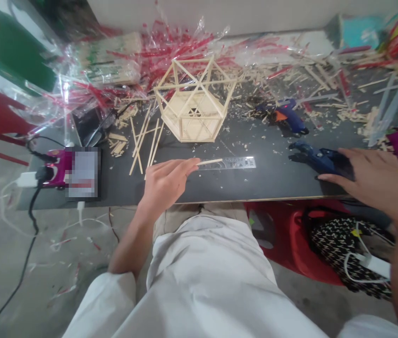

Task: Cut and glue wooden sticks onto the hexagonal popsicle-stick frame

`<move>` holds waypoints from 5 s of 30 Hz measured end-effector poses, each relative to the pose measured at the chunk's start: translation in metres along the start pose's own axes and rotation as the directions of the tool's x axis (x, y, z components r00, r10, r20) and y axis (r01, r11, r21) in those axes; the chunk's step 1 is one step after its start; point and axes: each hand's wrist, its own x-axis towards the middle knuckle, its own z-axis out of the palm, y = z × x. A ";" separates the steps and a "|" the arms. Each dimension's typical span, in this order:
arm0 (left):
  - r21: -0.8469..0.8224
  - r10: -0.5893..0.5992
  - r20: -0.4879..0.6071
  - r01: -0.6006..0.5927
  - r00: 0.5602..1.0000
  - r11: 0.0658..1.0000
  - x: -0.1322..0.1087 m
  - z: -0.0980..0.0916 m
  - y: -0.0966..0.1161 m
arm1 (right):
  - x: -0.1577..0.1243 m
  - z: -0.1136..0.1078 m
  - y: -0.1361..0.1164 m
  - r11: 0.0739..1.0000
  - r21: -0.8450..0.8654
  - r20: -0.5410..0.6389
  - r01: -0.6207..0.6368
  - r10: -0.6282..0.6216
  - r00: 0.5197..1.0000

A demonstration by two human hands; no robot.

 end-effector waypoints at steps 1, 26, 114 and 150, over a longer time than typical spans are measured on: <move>-0.001 -0.008 -0.006 0.008 1.000 1.000 0.001 -0.001 0.002 | -0.001 -0.003 -0.001 1.000 -0.008 0.006 -0.004 0.004 1.000; -0.036 -0.152 0.003 0.152 0.988 0.988 0.013 0.001 0.016 | 0.007 -0.065 -0.125 0.964 0.206 -0.005 -0.168 0.173 0.985; 0.128 -0.327 0.372 0.301 0.869 0.945 0.036 -0.022 -0.028 | -0.007 -0.028 -0.097 0.920 0.387 -0.255 -0.057 0.167 0.953; -0.046 -0.177 0.775 0.334 0.606 0.942 0.041 0.015 -0.071 | 0.112 -0.051 -0.170 0.366 0.809 -0.442 0.459 -0.134 0.887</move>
